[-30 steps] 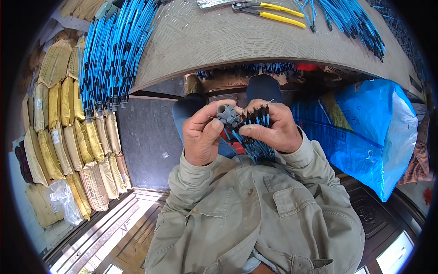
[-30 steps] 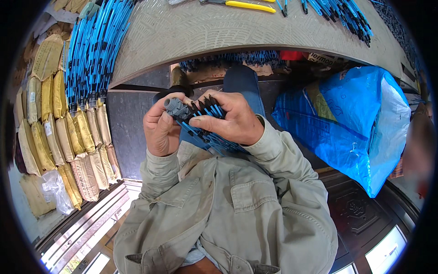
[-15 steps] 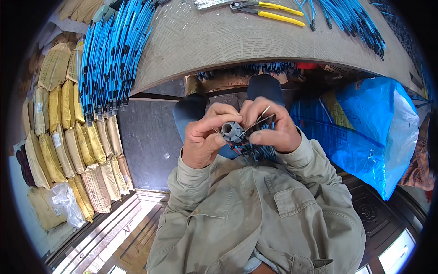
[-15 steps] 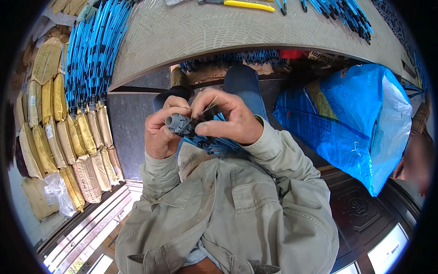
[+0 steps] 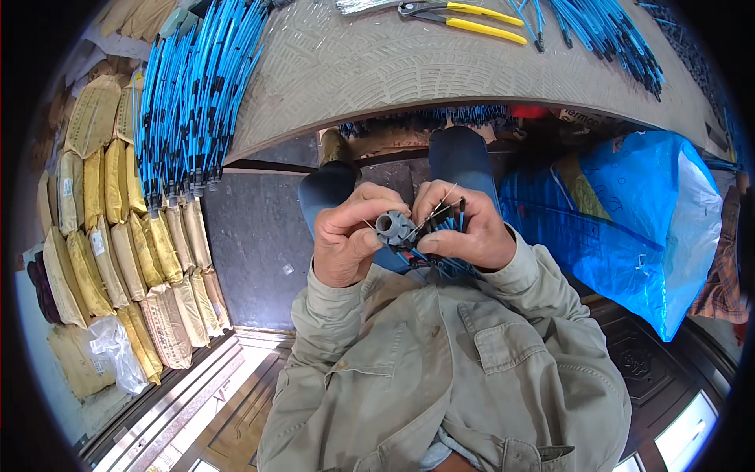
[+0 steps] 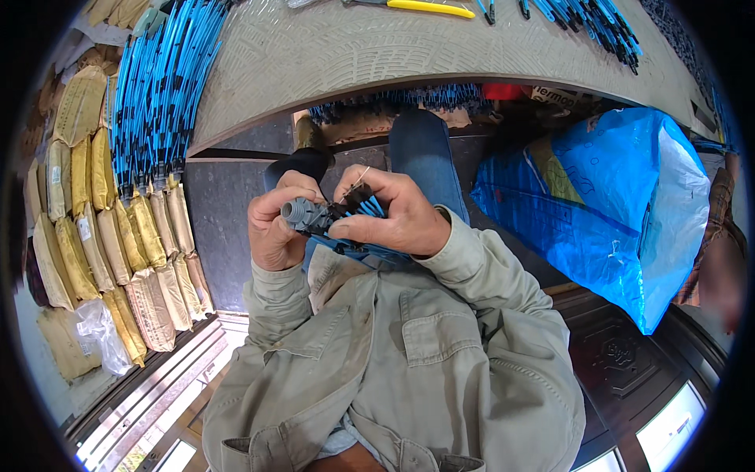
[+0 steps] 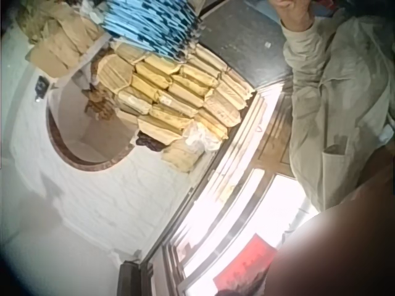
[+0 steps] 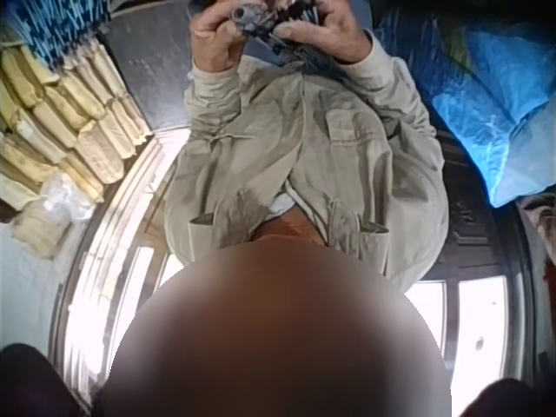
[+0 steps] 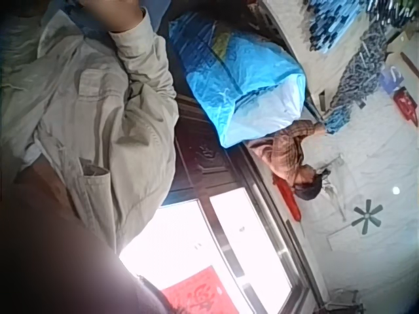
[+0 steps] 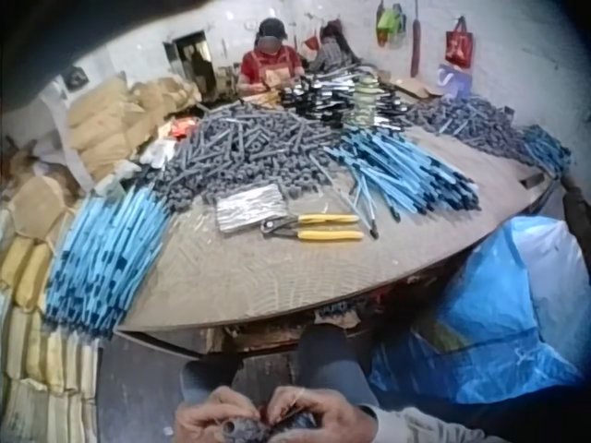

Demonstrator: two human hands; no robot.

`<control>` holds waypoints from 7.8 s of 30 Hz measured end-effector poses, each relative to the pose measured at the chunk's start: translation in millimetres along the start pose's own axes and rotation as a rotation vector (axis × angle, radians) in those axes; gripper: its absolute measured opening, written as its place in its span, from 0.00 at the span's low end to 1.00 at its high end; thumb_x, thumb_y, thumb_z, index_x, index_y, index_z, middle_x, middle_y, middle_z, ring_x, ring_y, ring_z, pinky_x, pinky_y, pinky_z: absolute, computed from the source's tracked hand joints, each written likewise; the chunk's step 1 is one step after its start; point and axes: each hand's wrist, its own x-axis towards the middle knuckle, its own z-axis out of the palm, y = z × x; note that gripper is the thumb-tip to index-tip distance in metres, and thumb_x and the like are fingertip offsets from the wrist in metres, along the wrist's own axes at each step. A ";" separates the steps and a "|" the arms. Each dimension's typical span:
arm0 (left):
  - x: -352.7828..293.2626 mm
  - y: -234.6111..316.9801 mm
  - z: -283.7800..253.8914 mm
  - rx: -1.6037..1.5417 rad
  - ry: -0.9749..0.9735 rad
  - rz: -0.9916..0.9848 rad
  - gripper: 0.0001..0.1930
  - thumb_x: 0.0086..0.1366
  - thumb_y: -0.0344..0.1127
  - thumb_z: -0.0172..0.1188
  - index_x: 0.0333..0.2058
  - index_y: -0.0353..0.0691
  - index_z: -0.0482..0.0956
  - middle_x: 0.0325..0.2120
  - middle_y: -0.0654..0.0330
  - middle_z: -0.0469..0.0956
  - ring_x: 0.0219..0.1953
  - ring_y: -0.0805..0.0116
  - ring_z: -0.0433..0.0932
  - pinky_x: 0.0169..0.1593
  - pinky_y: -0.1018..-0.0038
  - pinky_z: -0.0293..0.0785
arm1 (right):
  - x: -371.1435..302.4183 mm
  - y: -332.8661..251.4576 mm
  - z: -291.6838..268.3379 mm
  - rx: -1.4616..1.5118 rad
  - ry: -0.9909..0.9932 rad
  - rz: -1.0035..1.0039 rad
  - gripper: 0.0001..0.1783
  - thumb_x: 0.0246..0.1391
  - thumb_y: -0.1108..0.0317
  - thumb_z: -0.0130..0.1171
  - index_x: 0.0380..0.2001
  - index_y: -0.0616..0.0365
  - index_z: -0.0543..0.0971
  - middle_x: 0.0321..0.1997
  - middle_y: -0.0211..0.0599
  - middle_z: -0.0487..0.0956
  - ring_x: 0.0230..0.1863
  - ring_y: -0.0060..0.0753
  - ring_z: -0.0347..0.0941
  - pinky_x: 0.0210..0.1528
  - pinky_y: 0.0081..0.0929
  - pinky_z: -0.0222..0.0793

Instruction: The person assembles plastic components by inserting blue tubes into central hubs, then bundles the finished units with rubber bands.

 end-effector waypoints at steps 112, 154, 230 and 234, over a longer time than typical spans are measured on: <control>20.0 7.9 6.4 0.309 -0.534 0.310 0.21 0.43 0.46 0.69 0.35 0.42 0.79 0.28 0.66 0.71 0.35 0.66 0.65 0.47 0.67 0.54 | -2.1 -8.7 -18.0 0.078 -0.433 0.208 0.24 0.24 0.65 0.75 0.28 0.65 0.79 0.31 0.42 0.78 0.33 0.29 0.74 0.37 0.25 0.68; 4.0 21.1 31.8 0.670 -0.291 0.474 0.16 0.43 0.35 0.64 0.34 0.42 0.76 0.29 0.61 0.74 0.40 0.61 0.73 0.59 0.47 0.36 | -12.6 -0.8 -17.0 0.260 -0.268 0.184 0.24 0.21 0.70 0.74 0.30 0.67 0.80 0.33 0.43 0.79 0.37 0.31 0.75 0.41 0.23 0.68; -7.7 25.3 30.9 0.562 -0.003 0.281 0.25 0.48 0.36 0.66 0.46 0.33 0.73 0.43 0.54 0.74 0.53 0.57 0.65 0.57 0.61 0.55 | 2.6 -32.5 4.4 -0.323 -0.054 -0.251 0.14 0.34 0.72 0.69 0.18 0.60 0.70 0.36 0.41 0.75 0.39 0.31 0.71 0.40 0.26 0.65; -14.6 16.0 26.4 0.489 0.033 0.202 0.22 0.53 0.34 0.62 0.47 0.32 0.73 0.45 0.53 0.74 0.54 0.56 0.65 0.58 0.62 0.55 | 0.7 -16.6 8.5 -0.478 0.026 -0.360 0.14 0.36 0.72 0.68 0.19 0.59 0.70 0.38 0.42 0.75 0.39 0.34 0.71 0.41 0.26 0.65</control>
